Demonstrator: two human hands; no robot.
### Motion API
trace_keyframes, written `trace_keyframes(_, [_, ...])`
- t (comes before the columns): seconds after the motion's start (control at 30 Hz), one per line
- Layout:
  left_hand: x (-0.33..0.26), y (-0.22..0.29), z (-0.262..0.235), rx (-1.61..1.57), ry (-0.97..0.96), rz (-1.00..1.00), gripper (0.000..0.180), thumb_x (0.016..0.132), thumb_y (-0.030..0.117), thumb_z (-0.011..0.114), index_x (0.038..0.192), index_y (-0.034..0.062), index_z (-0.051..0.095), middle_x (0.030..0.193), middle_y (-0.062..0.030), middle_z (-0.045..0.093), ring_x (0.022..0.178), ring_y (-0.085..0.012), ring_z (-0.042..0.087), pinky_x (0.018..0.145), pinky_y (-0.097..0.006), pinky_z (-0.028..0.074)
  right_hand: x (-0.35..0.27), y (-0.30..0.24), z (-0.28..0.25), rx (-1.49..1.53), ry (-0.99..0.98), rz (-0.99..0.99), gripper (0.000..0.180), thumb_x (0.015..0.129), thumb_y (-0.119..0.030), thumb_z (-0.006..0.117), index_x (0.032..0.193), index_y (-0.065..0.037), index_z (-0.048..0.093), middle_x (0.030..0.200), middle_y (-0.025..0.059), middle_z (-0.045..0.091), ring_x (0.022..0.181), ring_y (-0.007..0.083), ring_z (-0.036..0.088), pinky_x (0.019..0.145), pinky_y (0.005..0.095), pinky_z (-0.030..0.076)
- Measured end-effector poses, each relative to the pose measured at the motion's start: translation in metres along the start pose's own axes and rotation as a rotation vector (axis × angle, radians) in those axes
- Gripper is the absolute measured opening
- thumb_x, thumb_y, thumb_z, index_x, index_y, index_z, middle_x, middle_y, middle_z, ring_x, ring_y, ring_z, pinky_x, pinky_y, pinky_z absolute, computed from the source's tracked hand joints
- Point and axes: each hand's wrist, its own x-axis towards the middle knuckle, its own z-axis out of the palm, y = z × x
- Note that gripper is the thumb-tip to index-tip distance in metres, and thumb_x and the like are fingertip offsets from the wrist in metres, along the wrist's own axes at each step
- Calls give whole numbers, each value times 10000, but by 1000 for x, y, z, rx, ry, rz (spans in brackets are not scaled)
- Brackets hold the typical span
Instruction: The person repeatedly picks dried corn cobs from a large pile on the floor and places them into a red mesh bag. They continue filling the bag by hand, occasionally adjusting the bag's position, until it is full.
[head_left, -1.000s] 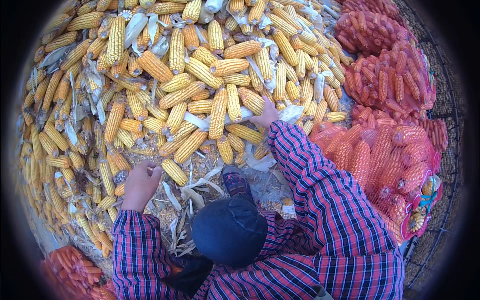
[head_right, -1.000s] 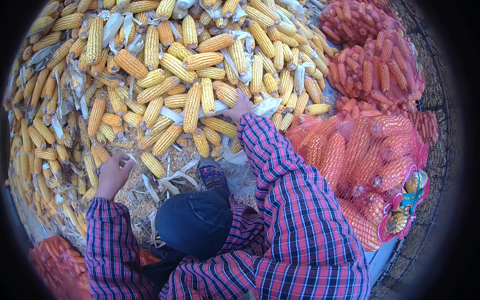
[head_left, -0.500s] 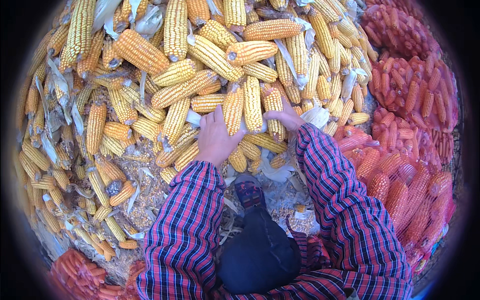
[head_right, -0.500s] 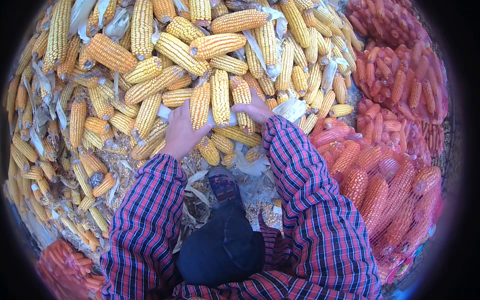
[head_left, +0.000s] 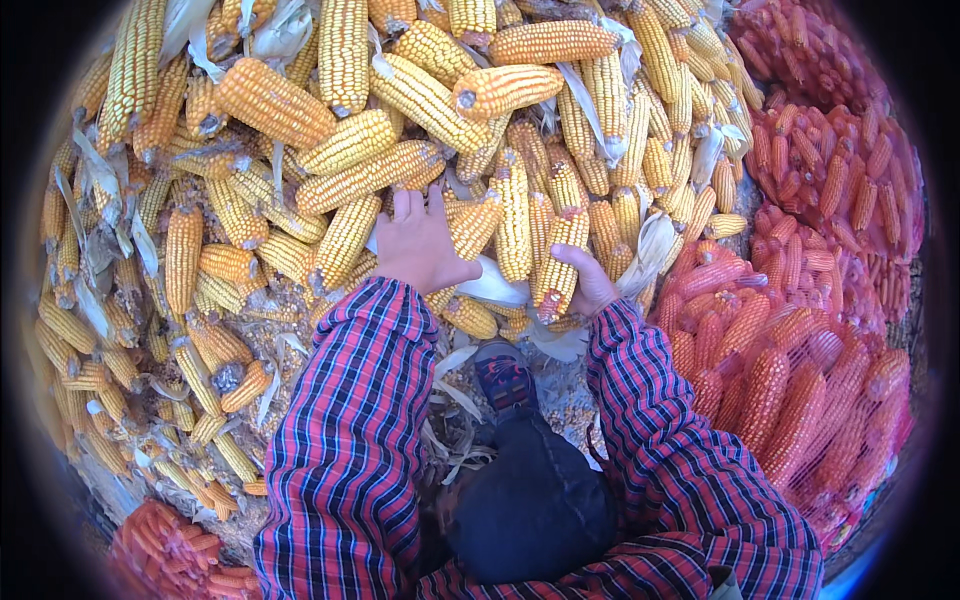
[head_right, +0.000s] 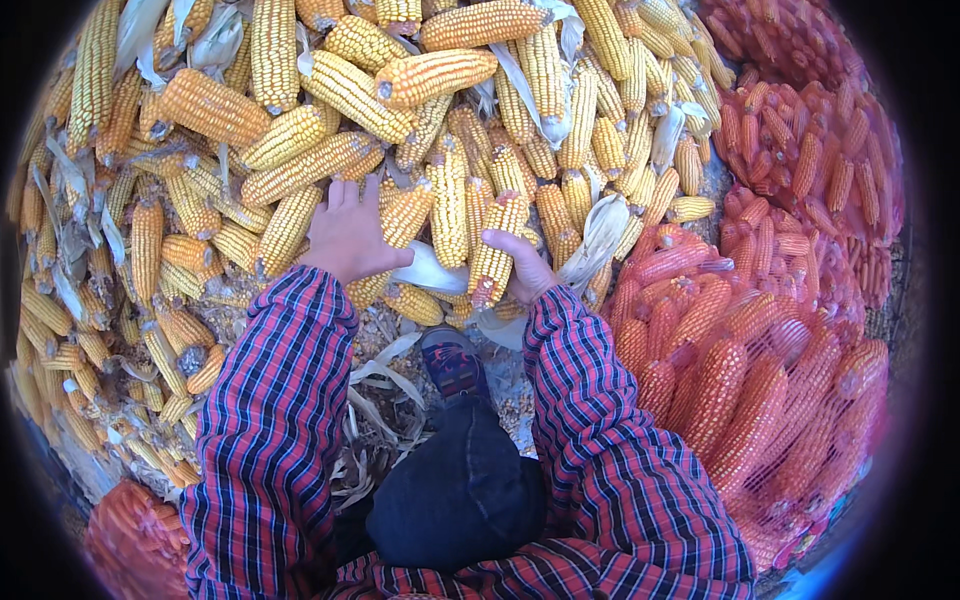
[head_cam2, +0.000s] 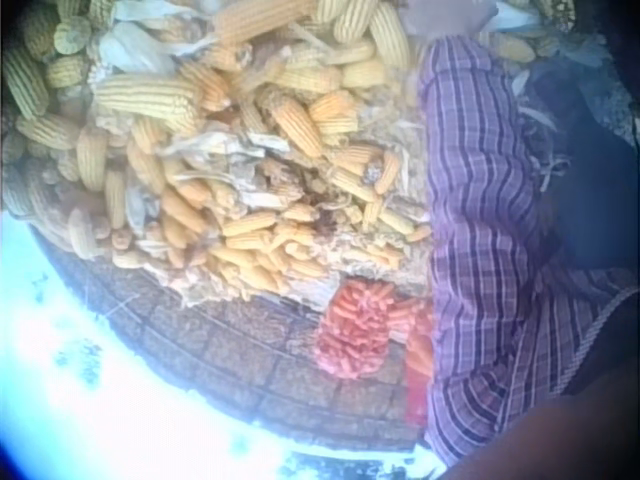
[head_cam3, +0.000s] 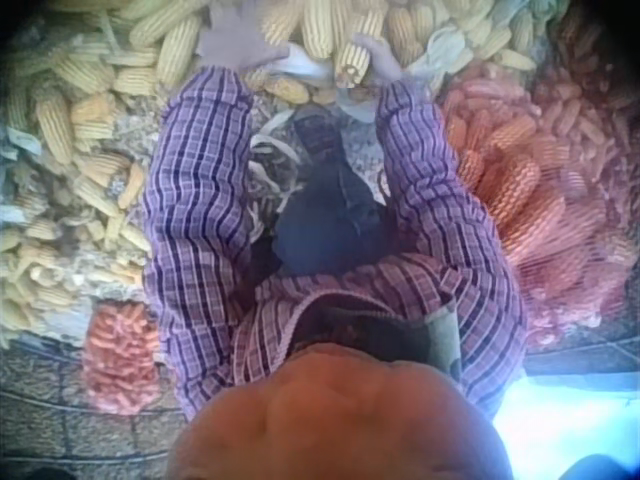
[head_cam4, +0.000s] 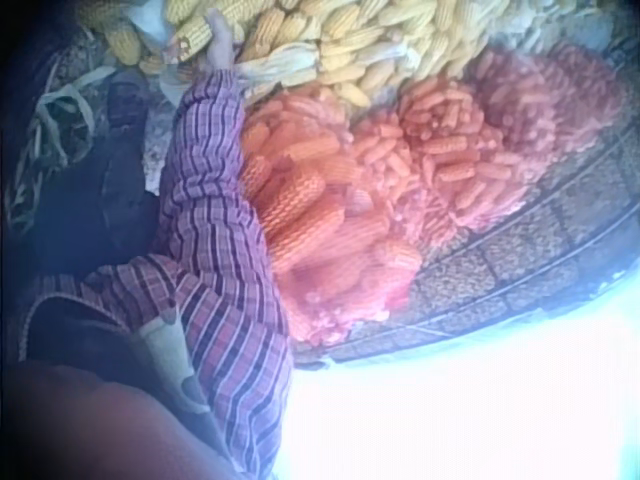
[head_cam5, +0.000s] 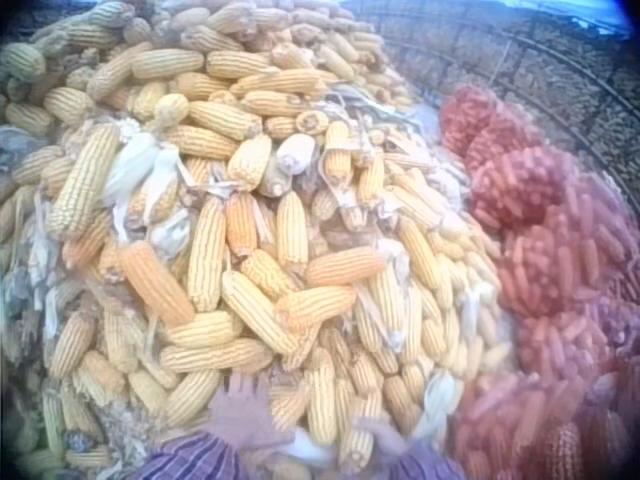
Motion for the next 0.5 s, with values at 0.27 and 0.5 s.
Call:
trace_keyframes(0.27, [-33, -2, 18, -214, 16, -108, 1019, 591, 449, 799, 1368, -65, 389, 1297, -290, 503, 1231, -421, 479, 1080, -441, 384, -4, -10, -8, -199, -140, -2, 640, 836, -246, 719, 1367, -8, 451, 1218, 102, 616, 1080, 229, 628, 942, 381, 519])
trace_keyframes(0.5, [-31, 1, 21, -1779, 103, -131, 777, 809, 214, 747, 1431, -10, 338, 1309, -138, 527, 1218, -239, 524, 1063, -379, 392, 23, -25, 28, -17, -47, -88, 642, 834, -338, 720, 1337, -7, 497, 1229, 127, 627, 1112, 271, 618, 986, 438, 496])
